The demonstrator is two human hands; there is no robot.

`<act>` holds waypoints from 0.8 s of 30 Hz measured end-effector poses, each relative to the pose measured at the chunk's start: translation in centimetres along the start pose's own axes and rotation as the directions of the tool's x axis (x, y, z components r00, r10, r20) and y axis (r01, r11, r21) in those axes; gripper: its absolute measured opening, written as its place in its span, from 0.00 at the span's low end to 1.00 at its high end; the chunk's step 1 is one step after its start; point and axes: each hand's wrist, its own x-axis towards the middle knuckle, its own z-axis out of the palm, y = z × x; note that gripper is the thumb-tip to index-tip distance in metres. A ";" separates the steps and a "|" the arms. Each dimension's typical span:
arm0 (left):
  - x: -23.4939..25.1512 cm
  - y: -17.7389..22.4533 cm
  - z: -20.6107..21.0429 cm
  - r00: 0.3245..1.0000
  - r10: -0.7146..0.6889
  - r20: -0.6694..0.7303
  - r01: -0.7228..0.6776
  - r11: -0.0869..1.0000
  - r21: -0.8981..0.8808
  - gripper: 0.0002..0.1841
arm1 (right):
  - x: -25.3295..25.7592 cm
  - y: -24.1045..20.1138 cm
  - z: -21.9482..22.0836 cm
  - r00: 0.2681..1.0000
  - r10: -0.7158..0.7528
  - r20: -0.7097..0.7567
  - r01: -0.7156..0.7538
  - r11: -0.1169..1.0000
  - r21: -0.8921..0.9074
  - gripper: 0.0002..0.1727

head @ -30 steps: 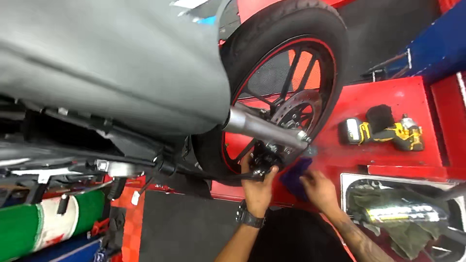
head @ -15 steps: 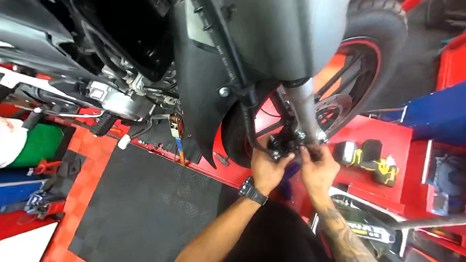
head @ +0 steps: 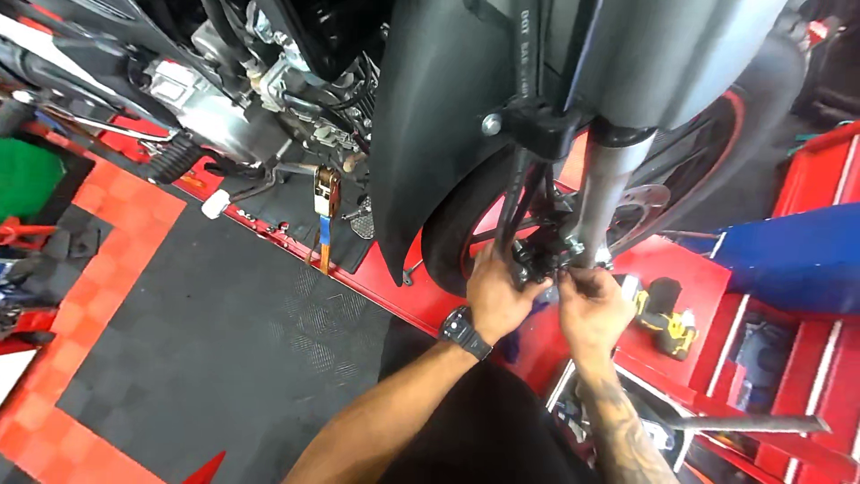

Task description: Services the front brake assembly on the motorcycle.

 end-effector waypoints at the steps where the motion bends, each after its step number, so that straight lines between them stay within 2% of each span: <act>1: 0.1 0.0 0.0 1.000 0.006 0.002 -0.006 1.000 0.009 0.43 | 0.0 0.2 0.0 0.999 -0.033 -0.015 0.032 0.999 -0.023 0.05; 3: 0.2 0.1 0.1 1.000 0.013 0.003 -0.013 1.000 0.025 0.41 | 0.0 0.6 0.1 0.997 -0.076 -0.032 0.075 0.996 -0.052 0.05; 10: -0.3 0.8 -0.4 0.999 0.039 0.014 -0.039 0.999 0.001 0.43 | 0.2 0.3 0.3 0.999 -0.001 -0.051 0.004 0.998 0.065 0.04; 17: 0.2 0.7 0.0 0.996 0.090 -0.012 -0.090 0.995 -0.036 0.39 | 0.5 0.8 1.0 0.994 0.035 -0.106 -0.024 0.994 0.109 0.03; 21: 0.6 0.5 0.1 0.997 0.073 0.005 -0.072 0.994 -0.081 0.38 | 0.5 0.7 1.0 0.982 0.172 -0.084 -0.151 0.965 0.216 0.03; 24: 0.8 0.1 0.1 0.997 0.074 0.019 -0.070 0.986 -0.151 0.39 | 0.4 0.4 1.2 0.947 0.316 -0.063 -0.276 0.896 0.349 0.03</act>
